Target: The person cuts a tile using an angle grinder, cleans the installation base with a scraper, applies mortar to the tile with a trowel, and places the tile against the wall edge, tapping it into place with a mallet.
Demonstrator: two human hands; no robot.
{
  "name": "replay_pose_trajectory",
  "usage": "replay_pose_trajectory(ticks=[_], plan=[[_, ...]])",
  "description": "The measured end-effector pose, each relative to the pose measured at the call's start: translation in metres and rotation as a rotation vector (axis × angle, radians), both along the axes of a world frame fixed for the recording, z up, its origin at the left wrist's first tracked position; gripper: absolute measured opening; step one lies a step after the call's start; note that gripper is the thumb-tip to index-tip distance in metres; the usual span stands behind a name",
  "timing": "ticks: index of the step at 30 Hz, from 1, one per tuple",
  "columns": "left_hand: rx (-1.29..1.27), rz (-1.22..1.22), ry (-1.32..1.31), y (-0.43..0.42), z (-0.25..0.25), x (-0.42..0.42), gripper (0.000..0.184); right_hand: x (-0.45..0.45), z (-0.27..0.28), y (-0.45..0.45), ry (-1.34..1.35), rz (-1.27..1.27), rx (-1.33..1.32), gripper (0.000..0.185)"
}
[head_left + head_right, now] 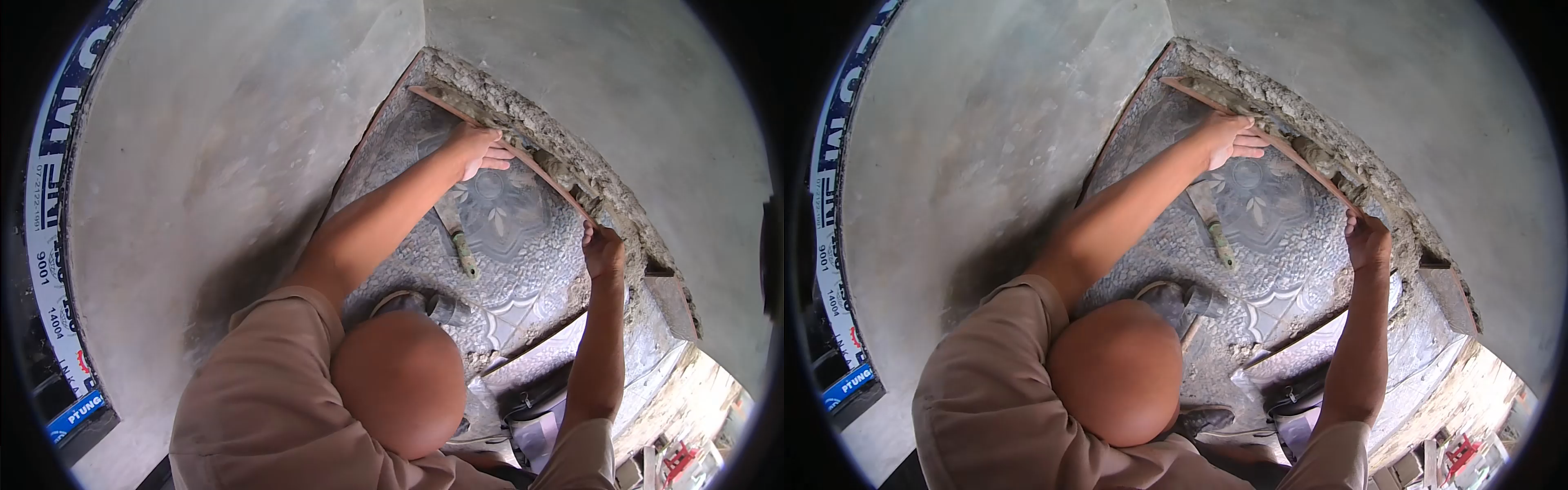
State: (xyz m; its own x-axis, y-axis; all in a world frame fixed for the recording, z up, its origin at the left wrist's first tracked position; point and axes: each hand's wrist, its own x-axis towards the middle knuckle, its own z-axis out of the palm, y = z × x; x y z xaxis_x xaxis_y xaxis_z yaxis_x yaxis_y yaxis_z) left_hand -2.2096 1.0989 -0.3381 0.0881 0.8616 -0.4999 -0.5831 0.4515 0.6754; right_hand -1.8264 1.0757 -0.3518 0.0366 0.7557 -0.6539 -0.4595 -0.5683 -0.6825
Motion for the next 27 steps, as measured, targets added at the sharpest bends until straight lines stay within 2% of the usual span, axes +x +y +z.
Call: replay_pose_trajectory(ticks=[10, 13, 15, 16, 18, 19, 21, 22, 23, 25, 27], plan=[[-0.022, -0.089, 0.105, 0.037, 0.010, 0.002, 0.052, 0.004, 0.008, 0.044, -0.008, -0.067, -0.032, 0.028], [-0.008, -0.163, 0.227, 0.038, 0.007, 0.002, 0.060, 0.007, 0.007, 0.054, 0.032, -0.111, -0.042, 0.029], [0.029, -0.128, 0.359, 0.035, -0.006, 0.007, 0.085, 0.001, 0.010, 0.054, 0.063, -0.147, -0.057, 0.030], [0.032, -0.149, 0.354, 0.034, -0.015, 0.009, 0.085, -0.007, 0.013, 0.051, 0.081, -0.180, -0.015, 0.030], [0.034, 0.055, 0.604, 0.039, -0.049, 0.023, 0.110, -0.009, 0.003, 0.044, 0.166, -0.189, 0.079, 0.031], [0.041, 0.088, 0.610, 0.041, -0.053, 0.025, 0.113, 0.001, -0.009, 0.038, 0.229, -0.164, 0.134, 0.032], [0.062, 0.085, 0.345, 0.033, -0.041, 0.018, 0.122, -0.017, -0.004, 0.013, 0.208, -0.155, 0.195, 0.037], [0.066, 0.085, 0.281, 0.033, -0.038, 0.018, 0.126, -0.029, -0.009, 0.003, 0.095, -0.179, 0.201, 0.046], [0.076, 0.084, 0.249, 0.030, -0.036, 0.016, 0.132, -0.042, -0.014, -0.005, -0.012, -0.193, 0.202, 0.055], [0.075, 0.060, 0.240, 0.031, -0.035, 0.017, 0.130, -0.068, -0.009, -0.011, -0.134, -0.231, 0.177, 0.070], [0.053, 0.093, 0.239, 0.030, -0.035, 0.017, 0.132, -0.073, -0.023, -0.008, -0.147, -0.241, 0.250, 0.078]])
